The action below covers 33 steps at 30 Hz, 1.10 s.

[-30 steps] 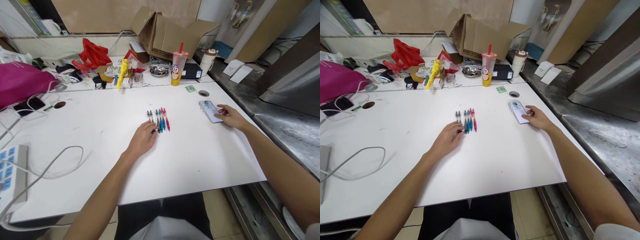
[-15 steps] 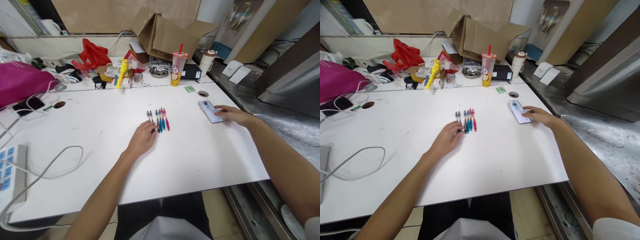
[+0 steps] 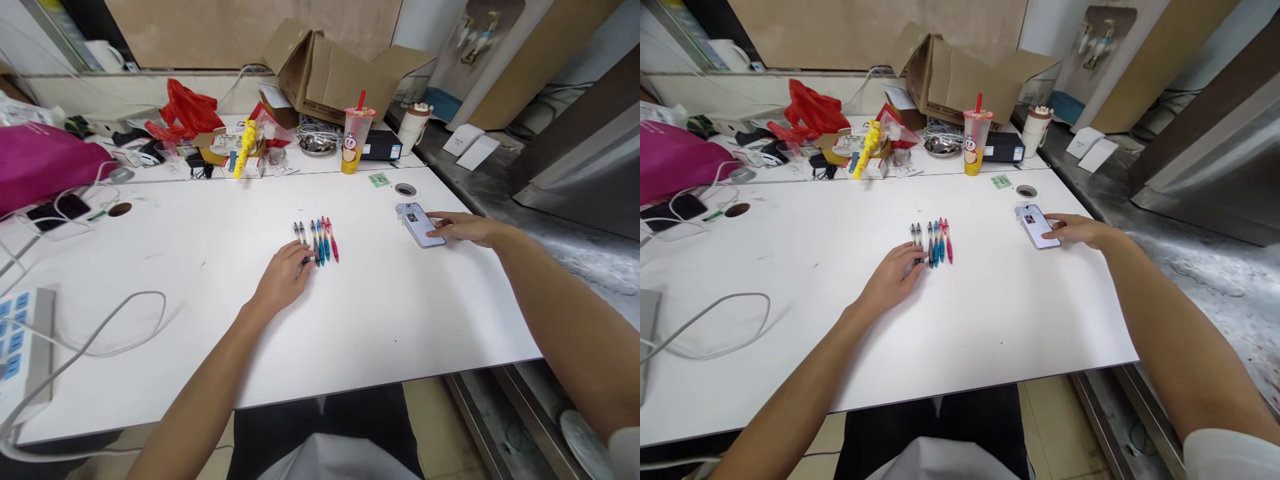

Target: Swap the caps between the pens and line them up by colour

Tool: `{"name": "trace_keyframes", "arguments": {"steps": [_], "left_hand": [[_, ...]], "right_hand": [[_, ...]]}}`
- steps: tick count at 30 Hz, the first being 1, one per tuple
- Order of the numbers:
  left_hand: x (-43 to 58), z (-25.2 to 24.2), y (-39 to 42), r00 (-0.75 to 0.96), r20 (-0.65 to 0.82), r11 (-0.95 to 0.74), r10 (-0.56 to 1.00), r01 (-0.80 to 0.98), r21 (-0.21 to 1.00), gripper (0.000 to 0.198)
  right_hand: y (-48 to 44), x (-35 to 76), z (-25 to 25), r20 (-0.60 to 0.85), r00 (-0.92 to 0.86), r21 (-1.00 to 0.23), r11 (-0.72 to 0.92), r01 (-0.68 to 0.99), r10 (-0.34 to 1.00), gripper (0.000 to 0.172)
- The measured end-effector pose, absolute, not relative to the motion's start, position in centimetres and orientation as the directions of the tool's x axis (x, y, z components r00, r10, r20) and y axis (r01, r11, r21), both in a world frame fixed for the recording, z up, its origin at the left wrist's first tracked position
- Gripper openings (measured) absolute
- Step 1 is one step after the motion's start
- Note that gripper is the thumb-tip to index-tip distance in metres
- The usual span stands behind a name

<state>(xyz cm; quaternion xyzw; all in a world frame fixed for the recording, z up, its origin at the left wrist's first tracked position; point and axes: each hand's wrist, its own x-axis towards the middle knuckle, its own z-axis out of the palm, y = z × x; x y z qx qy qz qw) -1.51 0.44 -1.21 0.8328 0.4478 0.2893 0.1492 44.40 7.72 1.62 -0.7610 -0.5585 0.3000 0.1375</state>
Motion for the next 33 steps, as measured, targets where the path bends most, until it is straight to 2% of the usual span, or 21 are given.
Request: {"name": "trace_keyframes", "arguments": {"steps": [3,5,11,17,20,26,30,33], "left_hand": [[-1.5,-1.2,0.4,0.429,0.347,-0.552,0.834,0.658,0.512,0.027],[-1.5,-1.2,0.4,0.430,0.346,-0.552,0.834,0.660,0.509,0.027],[-1.4,-1.2,0.4,0.433,0.347,-0.555,0.832,0.661,0.506,0.028],[-1.5,-1.2,0.5,0.433,0.339,-0.550,0.835,0.665,0.505,0.028],[-1.5,-1.3,0.5,0.431,0.341,-0.549,0.836,0.665,0.506,0.028],[-1.5,-1.1,0.5,0.434,0.332,-0.546,0.838,0.665,0.510,0.028],[-1.5,-1.0,0.4,0.435,0.328,-0.545,0.838,0.664,0.512,0.027],[-1.5,-1.1,0.4,0.434,0.327,-0.544,0.839,0.663,0.514,0.027]], "right_hand": [[7.6,44.2,1.5,-0.420,0.225,-0.587,-0.453,0.671,0.879,0.070],[7.6,44.1,1.2,-0.386,0.264,-0.622,-0.461,0.633,0.884,0.060],[6.7,44.2,-0.1,-0.215,0.275,-0.704,-0.344,0.621,0.937,0.040],[6.4,44.5,-0.7,-0.160,0.246,-0.679,-0.288,0.675,0.956,0.044],[6.7,44.8,-1.2,-0.131,0.272,-0.690,-0.285,0.665,0.953,0.037],[6.6,44.1,-1.2,-0.150,0.276,-0.670,-0.303,0.678,0.949,0.039],[6.2,43.2,-0.5,-0.159,0.292,-0.681,-0.319,0.659,0.943,0.031],[6.0,42.8,-0.1,-0.160,0.293,-0.657,-0.324,0.681,0.943,0.036]]}}
